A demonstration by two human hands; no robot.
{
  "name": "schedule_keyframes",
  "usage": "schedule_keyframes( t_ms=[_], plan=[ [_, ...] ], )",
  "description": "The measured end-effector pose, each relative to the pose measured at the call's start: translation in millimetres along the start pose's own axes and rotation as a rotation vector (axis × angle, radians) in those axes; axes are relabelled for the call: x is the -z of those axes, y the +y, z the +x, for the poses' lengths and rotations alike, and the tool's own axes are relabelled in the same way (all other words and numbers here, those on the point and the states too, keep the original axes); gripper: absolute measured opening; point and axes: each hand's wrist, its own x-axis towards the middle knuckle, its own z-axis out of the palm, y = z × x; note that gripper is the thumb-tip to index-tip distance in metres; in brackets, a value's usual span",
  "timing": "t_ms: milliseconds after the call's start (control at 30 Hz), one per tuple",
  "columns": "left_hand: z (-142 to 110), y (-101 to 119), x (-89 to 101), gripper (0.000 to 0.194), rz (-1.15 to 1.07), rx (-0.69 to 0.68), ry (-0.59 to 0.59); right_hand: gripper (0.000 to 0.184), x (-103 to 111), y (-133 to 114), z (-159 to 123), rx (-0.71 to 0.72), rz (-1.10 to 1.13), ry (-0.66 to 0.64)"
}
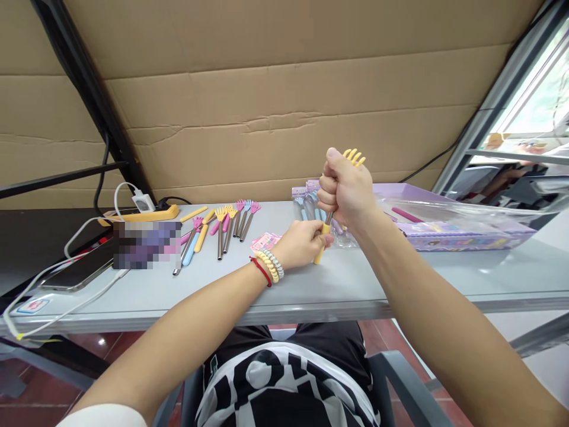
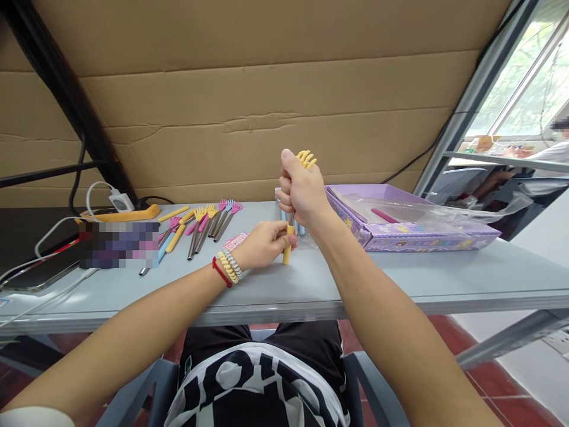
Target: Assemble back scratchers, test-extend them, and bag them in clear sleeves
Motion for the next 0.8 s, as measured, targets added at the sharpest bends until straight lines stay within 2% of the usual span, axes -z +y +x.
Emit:
schedule_keyframes(
  t_ms=[200, 800],
  plan=[
    [0, -1, 1.5, 0.018, 0.031, -0.013, 0.023, 0.054, -3, 2, -4, -0.001, 0.017, 0.033],
    [0, -7, -0.2, 0.014, -0.080, -0.004, 0.046, 0.046, -12, 8, -3, -0.040, 0.016, 0.068]
  ],
)
